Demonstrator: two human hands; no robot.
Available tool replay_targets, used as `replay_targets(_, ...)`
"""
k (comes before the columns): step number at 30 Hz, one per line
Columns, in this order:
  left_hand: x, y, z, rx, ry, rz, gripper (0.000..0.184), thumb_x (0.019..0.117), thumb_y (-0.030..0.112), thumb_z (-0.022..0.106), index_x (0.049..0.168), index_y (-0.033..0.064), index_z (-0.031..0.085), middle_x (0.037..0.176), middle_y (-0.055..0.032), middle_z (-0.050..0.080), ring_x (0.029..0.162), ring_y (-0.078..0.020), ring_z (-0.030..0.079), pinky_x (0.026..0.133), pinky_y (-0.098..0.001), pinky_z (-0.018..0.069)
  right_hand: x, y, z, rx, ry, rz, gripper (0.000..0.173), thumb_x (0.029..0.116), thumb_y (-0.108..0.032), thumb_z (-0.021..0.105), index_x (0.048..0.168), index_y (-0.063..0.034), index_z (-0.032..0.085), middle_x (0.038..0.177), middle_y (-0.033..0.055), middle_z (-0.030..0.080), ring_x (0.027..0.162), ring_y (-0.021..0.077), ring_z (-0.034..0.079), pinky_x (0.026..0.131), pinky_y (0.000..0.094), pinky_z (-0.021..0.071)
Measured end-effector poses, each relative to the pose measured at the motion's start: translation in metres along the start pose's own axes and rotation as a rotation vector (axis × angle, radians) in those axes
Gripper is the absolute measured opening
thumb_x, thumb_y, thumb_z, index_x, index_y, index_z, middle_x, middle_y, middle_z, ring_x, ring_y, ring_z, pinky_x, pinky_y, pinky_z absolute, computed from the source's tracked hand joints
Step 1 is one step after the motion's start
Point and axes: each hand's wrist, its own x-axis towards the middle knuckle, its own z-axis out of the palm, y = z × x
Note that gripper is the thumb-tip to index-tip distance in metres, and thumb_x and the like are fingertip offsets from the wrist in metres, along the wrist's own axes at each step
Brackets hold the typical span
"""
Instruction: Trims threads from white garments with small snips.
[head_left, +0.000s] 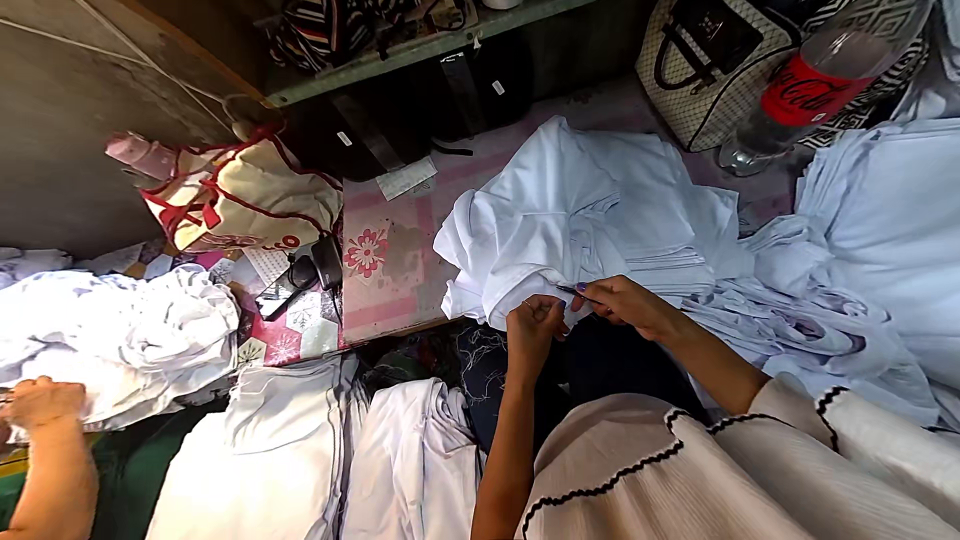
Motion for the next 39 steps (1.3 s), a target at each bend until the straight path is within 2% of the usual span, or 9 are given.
replay_targets(3, -0.001, 0.005, -0.003, 0.045, 0.023, 0.001, 0.006, 0.0971, 0.001, 0.063, 0.097, -0.0046, 0.065, 0.068, -0.0014, 0.068, 0.055, -0.0069, 0.066, 0.055, -0.0232, 0.0580, -0.002, 0.003, -0.001, 0.010, 0.034, -0.016, 0.032, 0.1104, -0.026, 0.046, 0.097, -0.0069, 0.069, 0.058, -0.0124, 0.039, 0.046, -0.0021, 0.031, 0.044, 0.0161, 0.0263)
replay_targets(7, 0.009, 0.016, 0.003, 0.078, 0.156, 0.019, 0.018, 0.0976, 0.013, 0.068, 0.101, -0.0048, 0.064, 0.074, -0.0034, 0.068, 0.056, -0.0078, 0.065, 0.052, -0.0238, 0.0567, -0.011, 0.001, -0.002, 0.023, 0.053, -0.024, 0.033, 0.1106, -0.026, 0.046, 0.096, -0.0076, 0.068, 0.059, -0.0124, 0.040, 0.047, -0.0023, 0.032, 0.045, 0.0157, 0.0273)
replay_targets(11, 0.022, 0.008, 0.010, 0.049, 0.213, 0.096, 0.010, 0.0978, 0.004, 0.064, 0.095, -0.0055, 0.067, 0.068, -0.0026, 0.069, 0.054, -0.0065, 0.065, 0.052, -0.0225, 0.0565, -0.013, 0.001, -0.004, 0.008, 0.077, -0.062, 0.032, 0.1105, -0.025, 0.046, 0.098, -0.0061, 0.069, 0.060, -0.0121, 0.040, 0.047, -0.0023, 0.033, 0.046, 0.0154, 0.0281)
replay_targets(13, 0.018, 0.007, 0.008, 0.013, 0.214, 0.082, 0.010, 0.0979, 0.002, 0.063, 0.094, -0.0057, 0.068, 0.068, -0.0032, 0.070, 0.054, -0.0079, 0.067, 0.053, -0.0233, 0.0582, -0.014, 0.002, -0.006, -0.011, 0.067, -0.071, 0.031, 0.1099, -0.023, 0.048, 0.097, -0.0063, 0.070, 0.060, -0.0121, 0.041, 0.048, -0.0025, 0.034, 0.046, 0.0153, 0.0281)
replay_targets(20, -0.002, -0.002, 0.004, -0.091, 0.254, 0.067, 0.007, 0.0967, -0.001, 0.063, 0.094, -0.0055, 0.068, 0.064, -0.0018, 0.069, 0.052, -0.0070, 0.065, 0.052, -0.0231, 0.0573, -0.006, 0.001, 0.004, -0.074, -0.034, -0.049, 0.034, 0.1106, -0.027, 0.045, 0.100, -0.0057, 0.070, 0.060, -0.0118, 0.040, 0.049, -0.0020, 0.034, 0.047, 0.0164, 0.0288)
replay_targets(27, -0.001, 0.000, 0.005, -0.102, 0.248, 0.080, 0.007, 0.0964, -0.001, 0.062, 0.093, -0.0053, 0.067, 0.063, -0.0015, 0.069, 0.051, -0.0069, 0.065, 0.051, -0.0226, 0.0571, 0.009, -0.007, 0.010, -0.101, -0.033, -0.107, 0.032, 0.1098, -0.024, 0.047, 0.093, -0.0061, 0.069, 0.061, -0.0113, 0.040, 0.051, -0.0014, 0.035, 0.050, 0.0170, 0.0306)
replay_targets(33, -0.005, 0.000, 0.003, -0.112, 0.241, 0.049, 0.006, 0.0956, -0.003, 0.062, 0.092, -0.0049, 0.068, 0.062, -0.0019, 0.068, 0.051, -0.0072, 0.064, 0.051, -0.0225, 0.0565, 0.006, -0.003, 0.009, -0.087, -0.050, -0.104, 0.033, 0.1100, -0.025, 0.047, 0.096, -0.0060, 0.070, 0.060, -0.0118, 0.039, 0.050, -0.0019, 0.034, 0.049, 0.0168, 0.0286)
replay_targets(39, -0.006, -0.002, 0.003, -0.106, 0.220, 0.055, 0.007, 0.0955, -0.003, 0.062, 0.092, -0.0052, 0.068, 0.063, -0.0017, 0.068, 0.051, -0.0067, 0.064, 0.051, -0.0222, 0.0566, 0.014, -0.010, 0.014, -0.113, -0.040, -0.114, 0.032, 0.1096, -0.023, 0.048, 0.092, -0.0070, 0.069, 0.061, -0.0114, 0.041, 0.051, -0.0017, 0.036, 0.050, 0.0168, 0.0304)
